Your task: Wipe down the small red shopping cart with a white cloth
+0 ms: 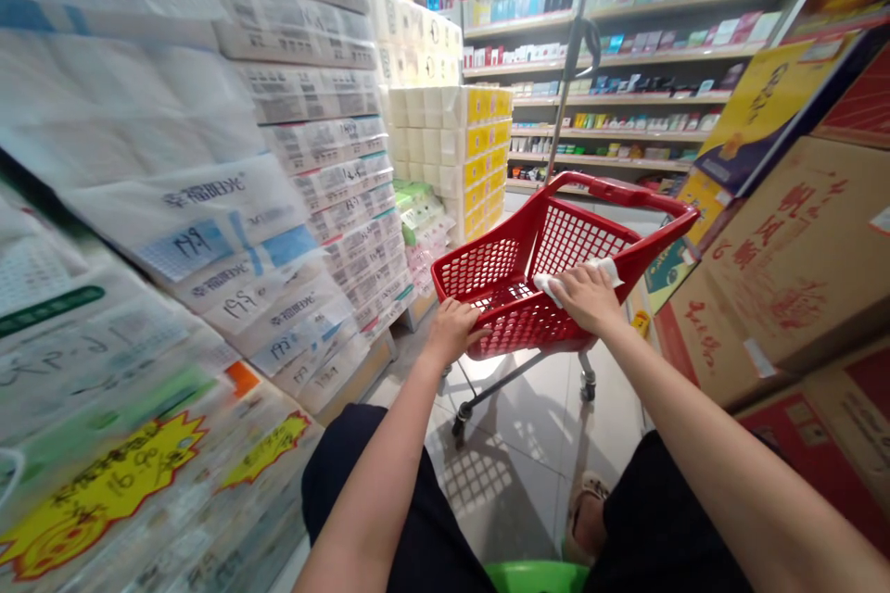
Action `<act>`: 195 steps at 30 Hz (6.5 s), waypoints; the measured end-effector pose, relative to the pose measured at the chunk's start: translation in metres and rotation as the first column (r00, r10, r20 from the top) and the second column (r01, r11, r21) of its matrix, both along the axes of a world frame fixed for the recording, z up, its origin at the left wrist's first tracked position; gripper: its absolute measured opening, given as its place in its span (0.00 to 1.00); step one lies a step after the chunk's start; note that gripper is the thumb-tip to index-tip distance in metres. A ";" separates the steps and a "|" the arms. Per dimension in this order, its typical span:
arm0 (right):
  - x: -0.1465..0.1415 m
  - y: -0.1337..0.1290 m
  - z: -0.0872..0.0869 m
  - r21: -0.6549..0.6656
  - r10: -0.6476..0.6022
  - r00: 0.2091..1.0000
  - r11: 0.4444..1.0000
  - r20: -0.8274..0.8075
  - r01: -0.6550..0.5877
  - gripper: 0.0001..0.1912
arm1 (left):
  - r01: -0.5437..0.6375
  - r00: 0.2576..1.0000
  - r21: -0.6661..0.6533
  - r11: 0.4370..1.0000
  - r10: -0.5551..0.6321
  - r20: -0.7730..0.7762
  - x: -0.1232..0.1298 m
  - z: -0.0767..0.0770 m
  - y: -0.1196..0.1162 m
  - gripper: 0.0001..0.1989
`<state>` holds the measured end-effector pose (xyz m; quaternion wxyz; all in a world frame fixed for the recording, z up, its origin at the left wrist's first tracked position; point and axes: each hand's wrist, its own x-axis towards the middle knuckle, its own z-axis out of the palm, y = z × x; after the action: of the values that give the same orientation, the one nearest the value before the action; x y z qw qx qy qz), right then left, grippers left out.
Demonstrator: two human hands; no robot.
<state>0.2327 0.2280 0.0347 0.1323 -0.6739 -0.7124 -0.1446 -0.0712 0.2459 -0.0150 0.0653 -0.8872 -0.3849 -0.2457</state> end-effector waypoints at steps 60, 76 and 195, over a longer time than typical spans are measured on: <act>-0.104 -0.050 -0.030 -0.091 0.155 0.978 0.986 0.141 -0.143 0.16 | 0.036 0.998 -0.014 0.999 -0.035 0.046 0.029 -0.015 -0.006 0.09; 0.000 -0.057 -0.022 0.066 0.490 0.824 0.847 0.285 -0.527 0.13 | 0.126 0.992 -0.053 0.991 -0.125 0.020 -0.002 -0.001 0.005 0.14; -0.053 -0.097 -0.038 0.051 0.408 0.913 0.912 0.000 -0.407 0.19 | 0.329 0.943 0.076 0.941 -0.331 0.019 0.026 0.010 -0.021 0.32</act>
<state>0.1799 0.1310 -0.0031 0.1802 -0.5078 -0.8326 -0.1281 -0.0451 0.2250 -0.0047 0.0490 -0.9323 -0.2226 -0.2807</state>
